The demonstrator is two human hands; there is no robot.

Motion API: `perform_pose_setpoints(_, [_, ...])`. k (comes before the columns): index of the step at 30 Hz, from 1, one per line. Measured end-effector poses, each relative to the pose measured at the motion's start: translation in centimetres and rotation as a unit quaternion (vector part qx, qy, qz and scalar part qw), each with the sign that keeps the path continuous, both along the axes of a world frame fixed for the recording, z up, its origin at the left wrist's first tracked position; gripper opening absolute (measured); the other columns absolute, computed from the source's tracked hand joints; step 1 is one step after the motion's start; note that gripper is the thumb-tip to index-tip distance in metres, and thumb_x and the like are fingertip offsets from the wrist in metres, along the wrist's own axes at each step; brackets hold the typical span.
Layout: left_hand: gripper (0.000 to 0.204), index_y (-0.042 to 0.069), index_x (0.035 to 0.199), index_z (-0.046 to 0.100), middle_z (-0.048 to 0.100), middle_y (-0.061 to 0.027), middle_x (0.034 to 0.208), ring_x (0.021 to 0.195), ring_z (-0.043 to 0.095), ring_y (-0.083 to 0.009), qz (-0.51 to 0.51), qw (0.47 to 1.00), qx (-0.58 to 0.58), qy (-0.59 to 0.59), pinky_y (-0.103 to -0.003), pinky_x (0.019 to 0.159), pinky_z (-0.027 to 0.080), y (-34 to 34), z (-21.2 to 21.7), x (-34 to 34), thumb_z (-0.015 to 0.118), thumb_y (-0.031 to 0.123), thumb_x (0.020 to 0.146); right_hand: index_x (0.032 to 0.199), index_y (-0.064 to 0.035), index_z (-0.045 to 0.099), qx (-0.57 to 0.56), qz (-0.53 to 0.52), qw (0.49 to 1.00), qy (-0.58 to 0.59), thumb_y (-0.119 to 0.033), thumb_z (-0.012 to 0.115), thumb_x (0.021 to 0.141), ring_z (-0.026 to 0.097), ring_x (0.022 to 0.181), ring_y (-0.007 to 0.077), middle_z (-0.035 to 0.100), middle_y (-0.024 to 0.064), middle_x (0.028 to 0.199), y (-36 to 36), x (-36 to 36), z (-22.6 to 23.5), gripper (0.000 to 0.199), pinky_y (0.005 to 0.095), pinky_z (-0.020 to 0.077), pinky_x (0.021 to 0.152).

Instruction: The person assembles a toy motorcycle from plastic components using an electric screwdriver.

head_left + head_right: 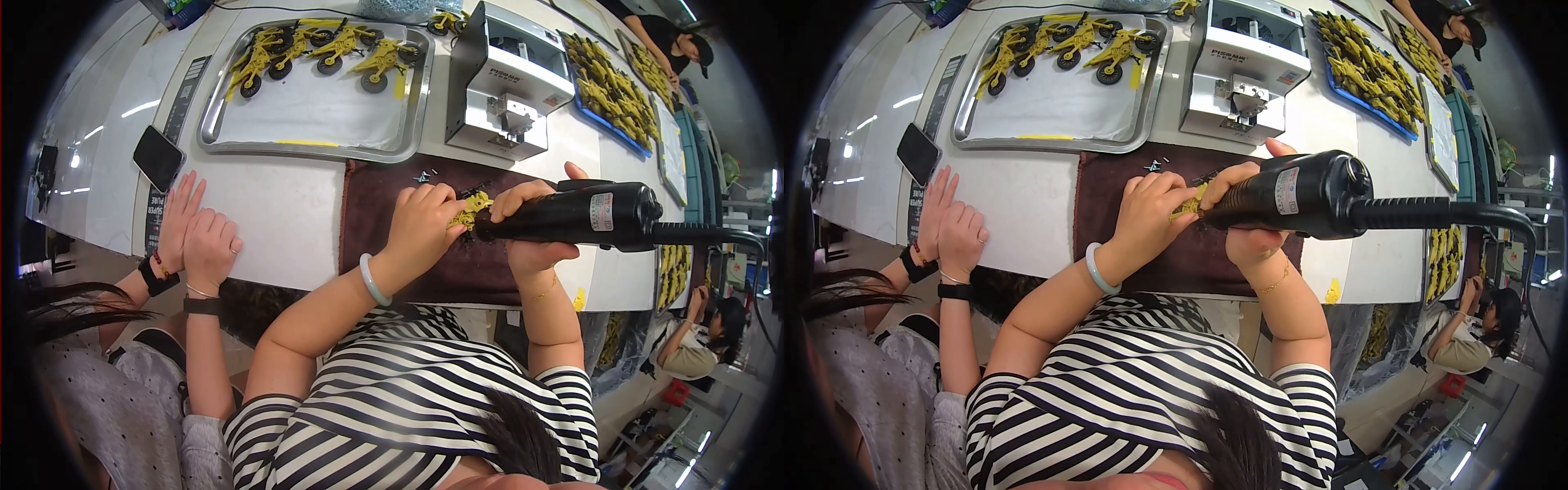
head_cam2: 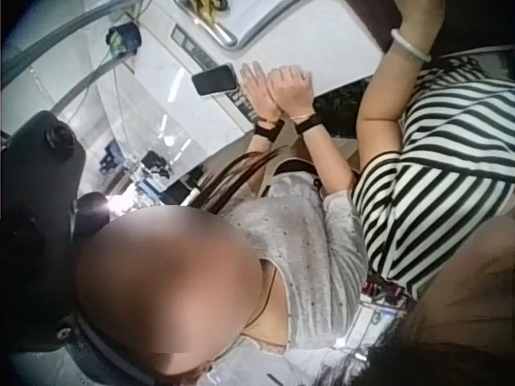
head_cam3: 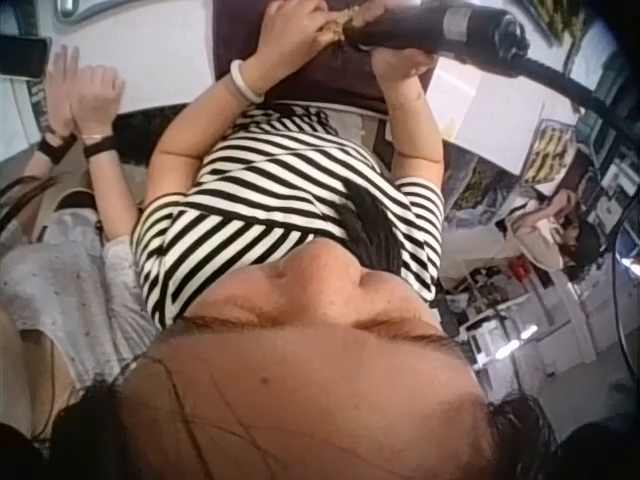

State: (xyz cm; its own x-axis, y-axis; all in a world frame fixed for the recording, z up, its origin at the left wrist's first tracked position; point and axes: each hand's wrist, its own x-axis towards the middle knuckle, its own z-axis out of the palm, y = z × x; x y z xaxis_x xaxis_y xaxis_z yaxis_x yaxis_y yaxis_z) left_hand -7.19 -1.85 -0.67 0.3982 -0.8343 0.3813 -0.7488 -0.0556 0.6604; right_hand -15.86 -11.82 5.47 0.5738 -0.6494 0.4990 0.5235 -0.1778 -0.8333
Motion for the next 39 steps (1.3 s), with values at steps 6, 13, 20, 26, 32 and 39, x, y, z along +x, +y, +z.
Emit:
perform_pose_setpoints(6, [0.035,0.008,0.092,0.062,0.053,-0.0015,0.085,0.081,0.051,-0.0199,-0.01,1.0,-0.003,0.002,-0.034,0.073,0.038,0.0,-0.2,0.1,0.074,0.011,0.059,0.119,0.001,0.023,-0.011,0.052,0.999,0.011,-0.071,0.05,0.067,0.054,0.054,0.0167,0.054,0.0101,0.069,-0.4,0.1,-0.8,0.092,0.0259,0.0476,0.054])
perform_pose_setpoints(13, [0.034,0.006,0.09,0.061,0.053,-0.0029,0.084,0.077,0.051,-0.0214,-0.015,1.0,0.003,0.027,-0.033,0.068,0.044,-0.1,0.0,0.0,0.072,0.006,0.058,0.113,-0.0073,0.026,-0.017,0.08,0.996,0.027,-0.074,0.05,0.062,0.051,0.056,0.0188,0.05,0.0097,0.07,-0.6,-0.3,-1.6,0.088,0.0301,0.0457,0.055])
perform_pose_setpoints(20, [0.033,0.005,0.089,0.061,0.052,-0.0037,0.084,0.076,0.051,-0.022,-0.018,1.0,0.001,0.019,-0.032,0.066,0.044,-0.3,0.1,0.0,0.072,0.004,0.058,0.113,-0.0068,0.028,-0.031,0.069,0.996,0.04,-0.073,0.052,0.062,0.051,0.057,0.0199,0.05,0.0105,0.073,-1.0,-0.8,-2.3,0.087,0.0313,0.0453,0.054])
perform_pose_setpoints(26, [0.033,0.005,0.09,0.06,0.051,-0.0057,0.084,0.078,0.051,-0.0232,-0.021,0.999,-0.01,0.026,-0.033,0.067,0.044,-0.2,0.3,0.0,0.072,0.005,0.059,0.13,-0.0096,0.018,-0.023,0.1,0.993,0.052,-0.074,0.048,0.066,0.051,0.055,0.0192,0.05,0.0104,0.07,-1.4,-0.5,-1.0,0.096,0.0308,0.0457,0.056])
perform_pose_setpoints(32, [0.035,0.006,0.092,0.061,0.05,-0.0052,0.086,0.082,0.051,-0.0242,0.0,1.0,0.015,-0.022,-0.036,0.071,0.042,0.4,0.6,-0.1,0.073,0.011,0.06,0.136,-0.0125,0.014,-0.086,-0.101,0.986,-0.098,-0.07,0.046,0.073,0.051,0.054,0.0171,0.052,0.0092,0.068,-8.1,3.8,5.9,0.091,0.0302,0.045,0.053])
perform_pose_setpoints(39, [0.041,0.006,0.1,0.06,0.053,-0.0081,0.092,0.086,0.051,-0.0262,-0.002,0.999,0.042,0.033,-0.036,0.076,0.042,1.9,1.5,0.7,0.072,0.011,0.061,0.127,-0.0046,0.032,-0.114,-0.074,0.988,-0.071,-0.059,0.048,0.08,0.053,0.057,0.0177,0.052,0.0092,0.069,-10.2,6.1,3.8,0.074,0.029,0.0449,0.053])
